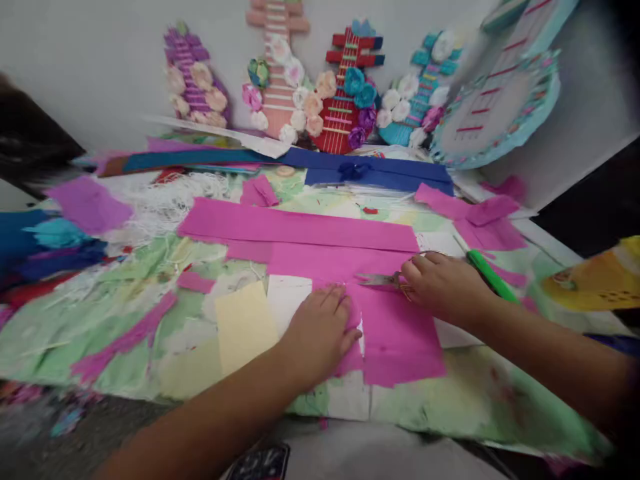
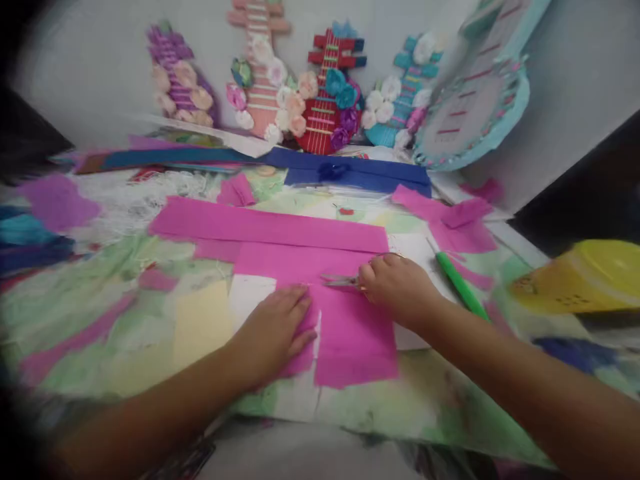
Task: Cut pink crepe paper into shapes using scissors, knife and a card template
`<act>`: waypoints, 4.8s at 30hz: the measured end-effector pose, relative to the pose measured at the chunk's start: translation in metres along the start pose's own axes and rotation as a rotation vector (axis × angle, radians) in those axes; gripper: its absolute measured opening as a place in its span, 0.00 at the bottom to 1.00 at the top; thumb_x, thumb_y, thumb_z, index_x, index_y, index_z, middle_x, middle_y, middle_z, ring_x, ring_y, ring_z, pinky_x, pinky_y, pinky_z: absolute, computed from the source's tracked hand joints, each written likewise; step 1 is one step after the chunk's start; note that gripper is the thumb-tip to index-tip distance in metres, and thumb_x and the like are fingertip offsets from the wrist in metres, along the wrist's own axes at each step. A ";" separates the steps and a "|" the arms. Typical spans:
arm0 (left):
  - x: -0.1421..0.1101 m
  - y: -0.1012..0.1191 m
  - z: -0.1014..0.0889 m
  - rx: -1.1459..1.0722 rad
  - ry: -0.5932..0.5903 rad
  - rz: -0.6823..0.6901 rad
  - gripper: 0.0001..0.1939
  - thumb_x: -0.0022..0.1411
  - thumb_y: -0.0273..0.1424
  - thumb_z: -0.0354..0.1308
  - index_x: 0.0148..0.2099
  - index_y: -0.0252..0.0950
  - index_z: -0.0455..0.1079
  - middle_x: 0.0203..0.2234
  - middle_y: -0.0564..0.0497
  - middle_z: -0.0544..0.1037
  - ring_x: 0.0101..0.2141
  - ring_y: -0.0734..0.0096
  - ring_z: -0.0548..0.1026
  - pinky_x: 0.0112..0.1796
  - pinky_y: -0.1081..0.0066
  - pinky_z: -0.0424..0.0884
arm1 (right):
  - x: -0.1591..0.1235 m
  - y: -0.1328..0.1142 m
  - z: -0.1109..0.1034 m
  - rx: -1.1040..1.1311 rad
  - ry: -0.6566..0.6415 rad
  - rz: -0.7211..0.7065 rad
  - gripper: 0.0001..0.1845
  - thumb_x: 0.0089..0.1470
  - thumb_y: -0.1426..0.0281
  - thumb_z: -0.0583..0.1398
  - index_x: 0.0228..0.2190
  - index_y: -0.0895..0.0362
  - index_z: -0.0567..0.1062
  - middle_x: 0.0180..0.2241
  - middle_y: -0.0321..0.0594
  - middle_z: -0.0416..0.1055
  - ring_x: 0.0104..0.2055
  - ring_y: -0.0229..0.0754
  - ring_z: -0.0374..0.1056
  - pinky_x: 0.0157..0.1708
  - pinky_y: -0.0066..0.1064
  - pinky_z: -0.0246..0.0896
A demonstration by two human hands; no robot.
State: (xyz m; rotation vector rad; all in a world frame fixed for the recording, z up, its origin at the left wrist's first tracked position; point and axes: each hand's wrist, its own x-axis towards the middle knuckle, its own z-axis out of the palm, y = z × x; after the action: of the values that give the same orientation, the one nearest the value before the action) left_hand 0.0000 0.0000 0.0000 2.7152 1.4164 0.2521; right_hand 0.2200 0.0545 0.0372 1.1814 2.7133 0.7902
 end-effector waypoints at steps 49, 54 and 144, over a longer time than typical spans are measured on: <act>0.002 -0.002 0.006 -0.008 0.217 0.088 0.16 0.56 0.24 0.45 0.46 0.28 0.65 0.37 0.43 0.73 0.38 0.61 0.70 0.38 0.59 0.67 | 0.012 -0.006 0.014 0.028 0.195 -0.076 0.10 0.51 0.71 0.51 0.23 0.58 0.69 0.21 0.39 0.66 0.26 0.38 0.58 0.26 0.30 0.41; 0.001 -0.002 0.005 0.005 0.241 0.073 0.15 0.56 0.24 0.45 0.44 0.28 0.66 0.36 0.43 0.74 0.37 0.62 0.70 0.38 0.60 0.67 | 0.009 -0.005 0.011 0.032 0.151 -0.090 0.09 0.50 0.73 0.52 0.21 0.58 0.68 0.20 0.38 0.65 0.25 0.37 0.57 0.24 0.30 0.38; -0.006 -0.002 -0.003 -0.059 0.337 0.127 0.13 0.54 0.24 0.46 0.41 0.26 0.66 0.34 0.42 0.73 0.37 0.62 0.70 0.37 0.59 0.68 | 0.036 -0.024 0.010 0.080 0.227 -0.108 0.07 0.47 0.73 0.54 0.19 0.57 0.67 0.19 0.37 0.65 0.25 0.39 0.57 0.25 0.30 0.39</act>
State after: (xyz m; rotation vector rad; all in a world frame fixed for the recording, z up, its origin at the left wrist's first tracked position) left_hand -0.0058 -0.0035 0.0020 2.8137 1.2771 0.7796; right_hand 0.1814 0.0705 0.0211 1.0037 2.9888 0.8560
